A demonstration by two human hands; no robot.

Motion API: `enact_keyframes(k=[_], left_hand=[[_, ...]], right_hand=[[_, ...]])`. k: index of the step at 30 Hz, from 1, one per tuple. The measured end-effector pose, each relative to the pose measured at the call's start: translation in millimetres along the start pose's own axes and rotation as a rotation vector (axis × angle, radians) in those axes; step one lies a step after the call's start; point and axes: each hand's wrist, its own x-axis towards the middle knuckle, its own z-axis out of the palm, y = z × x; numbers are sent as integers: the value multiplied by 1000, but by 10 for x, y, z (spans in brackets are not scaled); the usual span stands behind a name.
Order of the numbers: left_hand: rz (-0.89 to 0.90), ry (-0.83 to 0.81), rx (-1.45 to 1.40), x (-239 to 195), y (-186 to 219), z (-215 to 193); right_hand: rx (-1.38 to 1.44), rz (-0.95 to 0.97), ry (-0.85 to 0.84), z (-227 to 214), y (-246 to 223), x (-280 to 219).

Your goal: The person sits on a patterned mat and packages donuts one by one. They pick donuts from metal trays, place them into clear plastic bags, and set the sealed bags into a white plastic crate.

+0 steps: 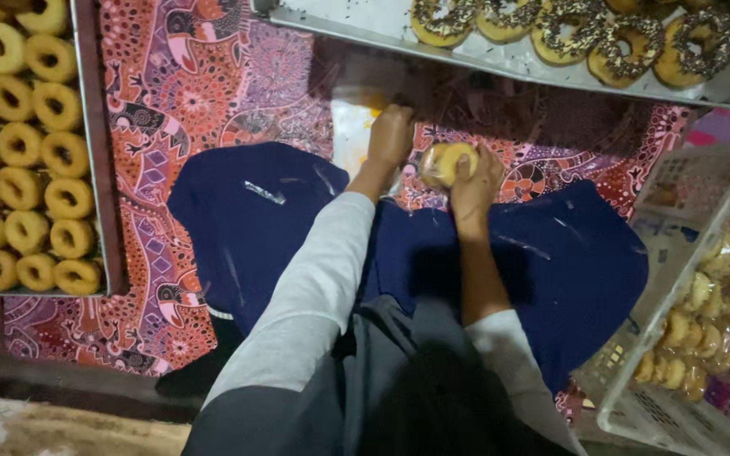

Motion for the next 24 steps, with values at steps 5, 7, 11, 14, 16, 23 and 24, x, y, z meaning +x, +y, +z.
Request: enact_keyframes(k=[5,7,11,14,16,23,24], left_hand=[[-102,102,-220,-33,25,-368],[-264,9,-371,-152,159,-737],[-241,23,-432,-314,406,-1601],[-475,-23,-549,-444,523,-2007],[-336,54,-551,-532,562,-2117],[-303,145,-675,-673,574,-2230],[-319,151,-684,-695,564,-2242]], right_hand=[[192,-175,-35,-218,-406,345],[318,-281,-179,-271,-636,535],[441,-258,-614,-359,-1084,833],[519,-191,-746,-466,-1350,796],[532,-126,-764,-541,-1420,689],[701,-180,-645,-407,-1161,595],[734,-127,-649,-329,-1100,585]])
